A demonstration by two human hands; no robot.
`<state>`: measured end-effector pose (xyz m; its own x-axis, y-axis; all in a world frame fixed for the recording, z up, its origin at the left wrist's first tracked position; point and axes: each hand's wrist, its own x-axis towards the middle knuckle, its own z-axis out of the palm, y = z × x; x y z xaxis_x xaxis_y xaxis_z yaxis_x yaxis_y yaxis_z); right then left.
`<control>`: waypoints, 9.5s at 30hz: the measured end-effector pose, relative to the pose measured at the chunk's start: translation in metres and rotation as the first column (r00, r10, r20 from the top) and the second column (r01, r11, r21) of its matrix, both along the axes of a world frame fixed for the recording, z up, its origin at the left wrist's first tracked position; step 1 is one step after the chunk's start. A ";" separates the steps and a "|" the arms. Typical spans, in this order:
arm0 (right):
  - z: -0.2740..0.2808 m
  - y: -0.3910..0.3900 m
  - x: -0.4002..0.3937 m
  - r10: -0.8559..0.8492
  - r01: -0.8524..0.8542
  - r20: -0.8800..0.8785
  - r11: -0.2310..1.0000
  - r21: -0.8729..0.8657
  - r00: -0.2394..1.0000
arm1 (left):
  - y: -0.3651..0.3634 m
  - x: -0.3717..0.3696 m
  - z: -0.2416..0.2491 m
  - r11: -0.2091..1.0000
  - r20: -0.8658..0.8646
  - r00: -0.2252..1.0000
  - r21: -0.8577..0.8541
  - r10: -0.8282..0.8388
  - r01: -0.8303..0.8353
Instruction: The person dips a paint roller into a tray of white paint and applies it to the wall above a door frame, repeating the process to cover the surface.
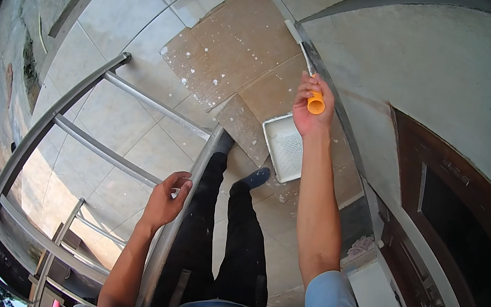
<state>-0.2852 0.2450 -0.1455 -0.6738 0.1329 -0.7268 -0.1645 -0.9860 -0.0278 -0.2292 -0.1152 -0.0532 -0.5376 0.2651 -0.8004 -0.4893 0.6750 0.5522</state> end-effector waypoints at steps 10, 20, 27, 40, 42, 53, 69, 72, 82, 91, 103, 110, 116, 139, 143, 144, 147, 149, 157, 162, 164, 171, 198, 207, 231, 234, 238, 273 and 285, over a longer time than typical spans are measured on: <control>0.038 0.013 0.040 0.036 -0.040 -0.064 0.997 -0.069 0.997 | 0.007 -0.004 0.003 0.999 0.060 0.997 -0.016 -0.038 0.040; 0.033 0.004 0.086 0.250 -0.231 0.106 0.958 -0.168 0.962 | 0.004 0.004 0.000 0.999 0.037 0.999 -0.002 -0.038 0.038; -0.008 0.008 0.057 0.187 -0.178 0.189 0.982 -0.067 0.964 | 0.004 0.006 0.002 0.997 0.032 0.997 -0.027 -0.067 0.068; 0.091 -0.003 0.077 -0.090 0.092 0.015 0.987 -0.134 0.996 | 0.005 -0.003 0.006 0.997 0.057 0.996 -0.028 -0.071 0.073; 0.041 0.006 0.058 -0.055 0.060 0.060 0.994 -0.087 0.997 | 0.004 -0.002 0.004 0.998 0.039 0.997 -0.015 -0.064 0.065; 0.076 -0.009 0.091 -0.106 0.102 -0.034 0.989 -0.104 0.994 | 0.001 0.002 -0.001 1.000 0.001 1.000 -0.005 -0.022 0.022; 0.123 0.030 0.117 -0.149 0.133 -0.079 0.975 -0.179 0.986 | 0.007 0.001 0.004 1.000 0.013 1.000 0.008 -0.029 0.029; 0.149 0.028 0.131 -0.149 0.130 -0.093 0.974 -0.187 0.984 | 0.008 0.001 0.004 0.999 0.018 0.999 0.010 -0.034 0.034; 0.011 0.050 0.062 -0.059 0.055 -0.016 0.983 -0.177 0.998 | 0.009 -0.005 0.010 0.999 -0.004 0.999 -0.012 -0.045 0.045; 0.125 0.037 0.142 -0.120 0.092 -0.138 0.977 -0.195 0.983 | 0.012 -0.001 0.006 0.997 0.037 0.997 0.022 -0.072 0.071; 0.093 0.027 0.085 0.035 -0.039 -0.034 0.992 -0.121 0.999 | 0.007 -0.001 0.002 0.999 0.000 0.999 0.013 -0.037 0.037; 0.030 0.015 0.029 0.054 -0.051 0.099 0.998 -0.029 0.994 | 0.007 0.002 -0.001 0.999 0.023 0.999 0.030 -0.035 0.034; 0.022 0.020 -0.020 -0.098 0.094 -0.028 0.988 -0.119 0.995 | 0.004 0.000 0.001 1.000 0.017 0.999 0.004 -0.029 0.029; 0.124 0.045 0.025 -0.206 0.169 -0.112 0.946 -0.277 0.972 | 0.010 -0.013 0.012 0.999 0.028 0.999 0.007 -0.046 0.046; 0.064 0.062 -0.003 -0.181 0.152 -0.101 0.958 -0.245 0.978 | 0.015 -0.015 0.022 0.999 0.017 0.999 0.016 -0.046 0.046; 0.064 0.061 -0.009 -0.183 0.153 -0.111 0.960 -0.234 0.977 | 0.016 -0.014 0.024 0.999 -0.018 0.999 0.027 -0.042 0.043; 0.138 0.047 0.008 -0.193 0.165 -0.101 0.958 -0.233 0.976 | 0.015 -0.019 0.033 0.998 -0.069 0.997 0.057 -0.028 0.032; 0.206 0.046 0.037 -0.193 0.164 -0.101 0.956 -0.241 0.976 | 0.017 -0.022 0.040 0.997 -0.087 0.996 0.074 -0.020 0.027; 0.259 0.048 0.066 -0.143 0.096 -0.158 0.957 -0.275 0.977 | 0.028 -0.032 0.065 0.992 -0.161 0.987 0.116 -0.028 0.047; 0.177 0.066 0.032 -0.163 0.120 -0.143 0.955 -0.273 0.976 | 0.022 -0.030 0.073 0.993 -0.211 0.975 0.081 -0.071 0.090; 0.223 0.057 0.032 -0.185 0.146 -0.126 0.953 -0.267 0.975 | 0.013 -0.029 0.076 0.994 -0.202 0.977 0.071 -0.063 0.079; 0.397 0.041 0.097 -0.182 0.130 -0.178 0.954 -0.271 0.967 | 0.012 -0.021 0.072 0.995 -0.180 0.983 0.079 -0.040 0.056; 0.222 0.042 0.021 -0.145 0.086 -0.190 0.953 -0.290 0.971 | -0.007 -0.020 0.071 0.998 -0.114 0.992 0.016 -0.060 0.062; 0.411 0.020 0.100 -0.129 0.082 -0.205 0.972 -0.221 0.970 | -0.010 -0.017 0.064 0.997 -0.149 0.986 0.022 -0.076 0.080; 0.313 -0.074 0.314 0.455 -0.715 0.738 0.698 0.052 0.498 | 0.006 0.004 0.043 0.975 -0.181 0.961 0.042 -0.208 0.219; 0.275 -0.076 0.375 0.372 -0.910 0.916 0.414 -0.019 0.150 | 0.016 0.011 0.041 0.957 -0.176 0.944 0.030 -0.278 0.288; 0.176 -0.058 0.451 0.187 -0.996 0.979 -0.038 -0.077 -0.082 | 0.032 0.024 0.037 0.934 -0.138 0.925 -0.005 -0.354 0.356; 0.013 0.065 0.514 0.252 -0.969 0.950 -0.205 -0.135 -0.185 | 0.036 0.170 0.083 0.843 0.038 0.867 -0.217 -0.497 0.493; 0.016 0.038 0.530 0.220 -0.979 0.959 -0.140 -0.150 -0.179 | 0.040 0.178 0.084 0.814 0.019 0.831 -0.191 -0.556 0.549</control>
<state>0.2452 0.2825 -0.1298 -0.0834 0.5346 -0.8410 0.9915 0.1290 -0.0164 -0.0508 -0.0753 0.0303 -0.3733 0.3795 -0.8465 0.0142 0.9147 0.4038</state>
